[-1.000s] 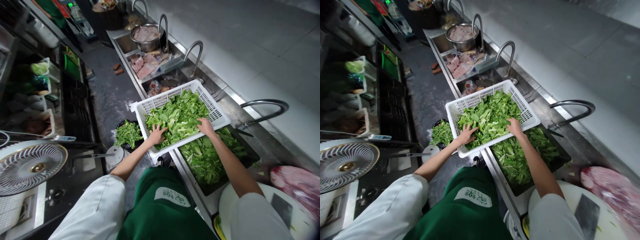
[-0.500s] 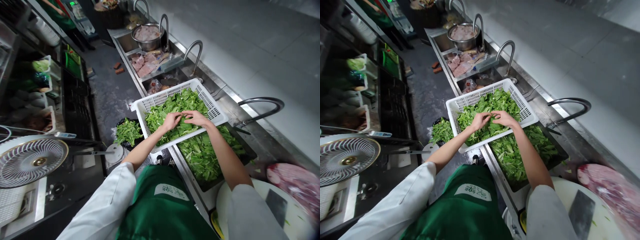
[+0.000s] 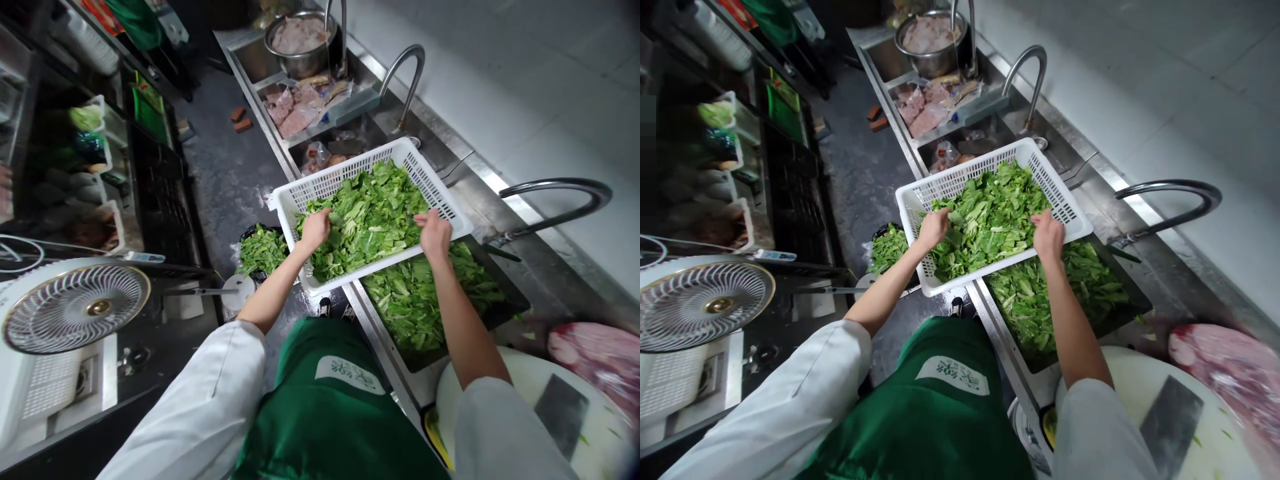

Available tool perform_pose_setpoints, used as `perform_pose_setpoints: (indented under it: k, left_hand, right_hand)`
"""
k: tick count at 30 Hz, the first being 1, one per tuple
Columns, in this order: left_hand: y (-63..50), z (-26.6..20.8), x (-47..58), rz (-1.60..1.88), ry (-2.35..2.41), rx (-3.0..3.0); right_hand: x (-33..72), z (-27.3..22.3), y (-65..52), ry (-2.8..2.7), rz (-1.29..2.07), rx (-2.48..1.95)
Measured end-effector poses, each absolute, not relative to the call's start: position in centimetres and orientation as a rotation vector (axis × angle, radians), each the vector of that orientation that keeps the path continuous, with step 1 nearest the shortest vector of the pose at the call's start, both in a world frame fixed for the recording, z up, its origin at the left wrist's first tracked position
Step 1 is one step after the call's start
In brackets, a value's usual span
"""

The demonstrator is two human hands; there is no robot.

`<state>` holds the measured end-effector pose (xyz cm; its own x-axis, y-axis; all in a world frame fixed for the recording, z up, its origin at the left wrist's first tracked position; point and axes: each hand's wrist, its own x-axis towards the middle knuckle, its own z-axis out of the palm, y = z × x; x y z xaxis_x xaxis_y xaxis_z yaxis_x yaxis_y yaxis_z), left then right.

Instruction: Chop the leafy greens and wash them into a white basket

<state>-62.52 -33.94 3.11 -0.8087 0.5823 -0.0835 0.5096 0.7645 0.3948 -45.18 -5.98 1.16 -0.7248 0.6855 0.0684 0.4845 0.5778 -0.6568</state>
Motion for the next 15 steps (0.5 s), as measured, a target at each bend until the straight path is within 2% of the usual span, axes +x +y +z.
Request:
perform_pose_setpoints:
  k: [4,7,10,13,15]
  left_hand:
    - [-34.9,2.0,-62.6,0.508,2.763,0.83]
    - [-35.6,1.5,-62.4,0.595,2.798,0.852]
    - [-35.3,1.9,-60.5,0.891,2.801,0.904]
    - [-33.4,2.3,-55.6,1.104,2.596,1.161]
    - [-31.3,1.6,-50.8,1.029,2.322,1.401]
  right_hand:
    - [-37.6,-2.4,-4.8,-2.039,0.952,-1.224]
    - [-30.8,-6.3,-4.4,-2.186,0.972,-1.644]
    - [-25.0,-9.7,-5.2,-2.355,1.054,-1.975]
    - [-21.6,-12.1,-7.0,-2.33,1.145,-2.064]
    - [-20.9,-13.6,-8.4,-2.361,1.281,-2.002]
